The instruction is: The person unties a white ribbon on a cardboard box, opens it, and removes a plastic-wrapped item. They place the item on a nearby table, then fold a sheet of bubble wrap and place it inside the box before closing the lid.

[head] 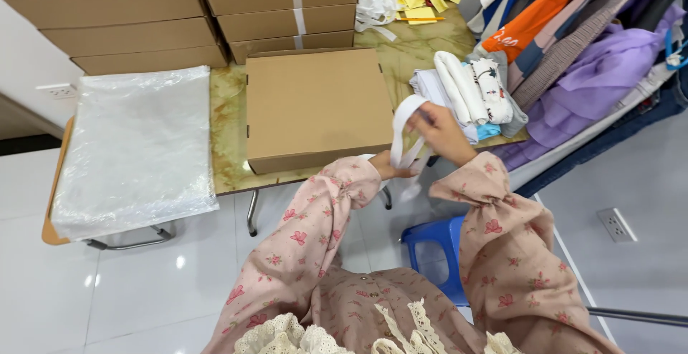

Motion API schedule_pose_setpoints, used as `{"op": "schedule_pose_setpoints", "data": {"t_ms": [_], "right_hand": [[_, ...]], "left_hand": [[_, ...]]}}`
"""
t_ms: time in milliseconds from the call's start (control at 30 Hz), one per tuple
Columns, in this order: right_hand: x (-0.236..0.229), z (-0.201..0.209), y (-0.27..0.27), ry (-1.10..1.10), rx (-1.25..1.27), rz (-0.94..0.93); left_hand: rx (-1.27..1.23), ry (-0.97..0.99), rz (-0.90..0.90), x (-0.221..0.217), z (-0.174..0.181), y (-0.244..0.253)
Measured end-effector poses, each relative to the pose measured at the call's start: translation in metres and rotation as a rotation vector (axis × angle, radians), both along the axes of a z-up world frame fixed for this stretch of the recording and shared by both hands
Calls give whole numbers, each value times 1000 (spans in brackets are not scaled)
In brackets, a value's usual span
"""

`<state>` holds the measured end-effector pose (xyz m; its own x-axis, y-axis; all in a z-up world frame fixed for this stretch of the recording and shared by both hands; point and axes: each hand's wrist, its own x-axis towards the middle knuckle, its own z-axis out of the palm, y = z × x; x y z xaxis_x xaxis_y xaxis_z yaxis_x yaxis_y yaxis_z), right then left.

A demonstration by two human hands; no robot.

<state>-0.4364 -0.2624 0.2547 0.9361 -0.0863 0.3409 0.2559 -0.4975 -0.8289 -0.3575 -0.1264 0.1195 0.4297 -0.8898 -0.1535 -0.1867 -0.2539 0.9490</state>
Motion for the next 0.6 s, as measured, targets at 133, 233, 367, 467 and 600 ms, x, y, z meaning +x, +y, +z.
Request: {"op": "schedule_pose_setpoints", "data": {"t_ms": [133,233,367,467,600], "right_hand": [[-19,-24,-80,-27,-238,-153],[-34,-37,-107,29,-489,-298],[-30,-2,-46,242,-330,-61],[-15,32,9,354,-140,164],[26,16,27,414,-81,253]], "left_hand": [[96,7,-57,10,33,54],[101,352,143,19,85,105],[-648,897,483,88,-31,40],[-769,996,522,87,-30,22],[-798,1058,473,76,-2,-3]]}}
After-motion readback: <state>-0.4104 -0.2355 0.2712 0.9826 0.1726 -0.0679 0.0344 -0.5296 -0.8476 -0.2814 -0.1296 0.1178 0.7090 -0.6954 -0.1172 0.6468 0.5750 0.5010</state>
